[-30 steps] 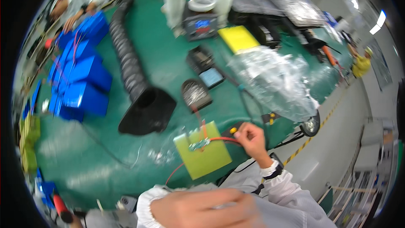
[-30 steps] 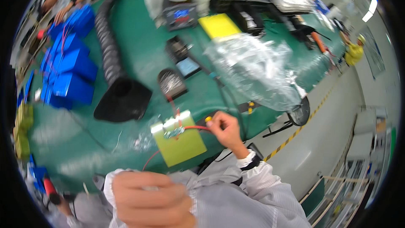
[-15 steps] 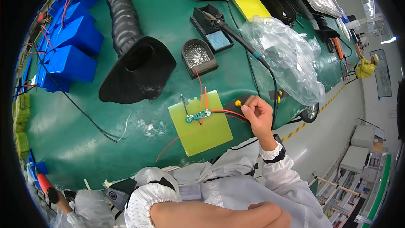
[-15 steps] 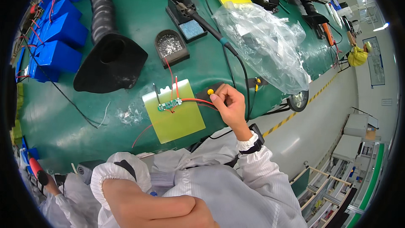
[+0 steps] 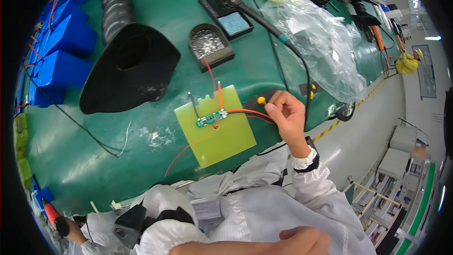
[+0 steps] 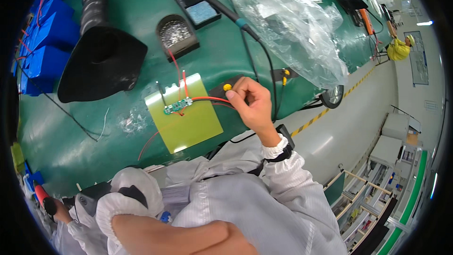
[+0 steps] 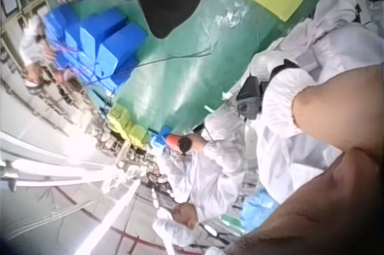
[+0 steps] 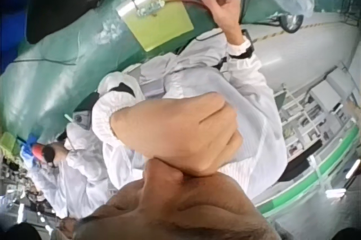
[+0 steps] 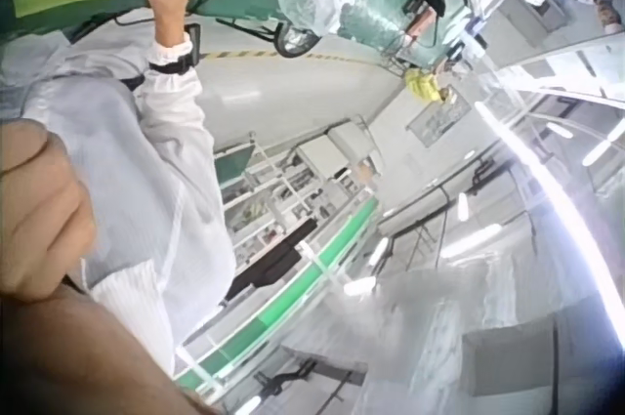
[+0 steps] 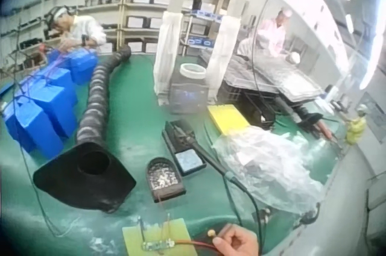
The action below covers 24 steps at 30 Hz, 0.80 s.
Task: Assembling electronic components, connecting wires to a PCB, and handling lithium-ion battery cells in a factory environment.
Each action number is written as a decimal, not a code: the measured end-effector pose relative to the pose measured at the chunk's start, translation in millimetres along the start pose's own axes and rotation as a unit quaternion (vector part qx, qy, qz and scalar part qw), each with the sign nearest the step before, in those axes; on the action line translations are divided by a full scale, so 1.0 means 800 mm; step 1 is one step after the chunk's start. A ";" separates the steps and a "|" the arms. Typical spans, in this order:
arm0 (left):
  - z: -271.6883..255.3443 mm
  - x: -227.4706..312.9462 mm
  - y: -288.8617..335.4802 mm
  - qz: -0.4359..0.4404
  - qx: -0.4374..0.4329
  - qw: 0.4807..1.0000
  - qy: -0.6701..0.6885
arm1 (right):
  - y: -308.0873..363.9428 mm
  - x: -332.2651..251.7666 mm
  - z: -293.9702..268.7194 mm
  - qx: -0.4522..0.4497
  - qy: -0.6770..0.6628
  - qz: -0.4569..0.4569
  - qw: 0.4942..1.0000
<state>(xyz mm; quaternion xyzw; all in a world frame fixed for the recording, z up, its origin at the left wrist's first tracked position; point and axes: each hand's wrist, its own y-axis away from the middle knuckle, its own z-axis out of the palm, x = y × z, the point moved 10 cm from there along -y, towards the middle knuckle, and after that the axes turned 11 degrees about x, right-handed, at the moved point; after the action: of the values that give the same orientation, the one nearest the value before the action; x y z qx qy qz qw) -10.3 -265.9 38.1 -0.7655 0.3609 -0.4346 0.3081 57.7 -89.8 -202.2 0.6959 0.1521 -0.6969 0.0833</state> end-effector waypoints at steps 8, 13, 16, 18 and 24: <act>-0.010 -0.010 -0.005 0.064 0.033 0.993 -0.097 | 0.000 0.002 0.004 0.000 -0.029 -0.001 1.000; -0.009 -0.015 -0.013 0.052 0.074 0.993 -0.081 | 0.001 0.005 0.000 0.002 -0.034 0.007 0.999; -0.009 -0.013 -0.016 0.072 0.072 0.991 -0.091 | 0.002 0.004 -0.002 0.007 -0.032 0.006 0.999; -0.010 -0.013 -0.014 0.077 0.083 0.989 -0.096 | 0.002 0.005 -0.003 0.010 -0.034 -0.004 0.999; -0.015 -0.017 -0.010 0.116 0.087 0.977 -0.154 | 0.003 0.011 0.000 0.008 -0.025 -0.002 1.000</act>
<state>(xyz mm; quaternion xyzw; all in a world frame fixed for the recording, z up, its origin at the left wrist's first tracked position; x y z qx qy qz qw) -23.7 -252.7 43.5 -0.7466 0.3558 -0.3026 0.4738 58.4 -90.9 -210.8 0.6788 0.1457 -0.7152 0.0807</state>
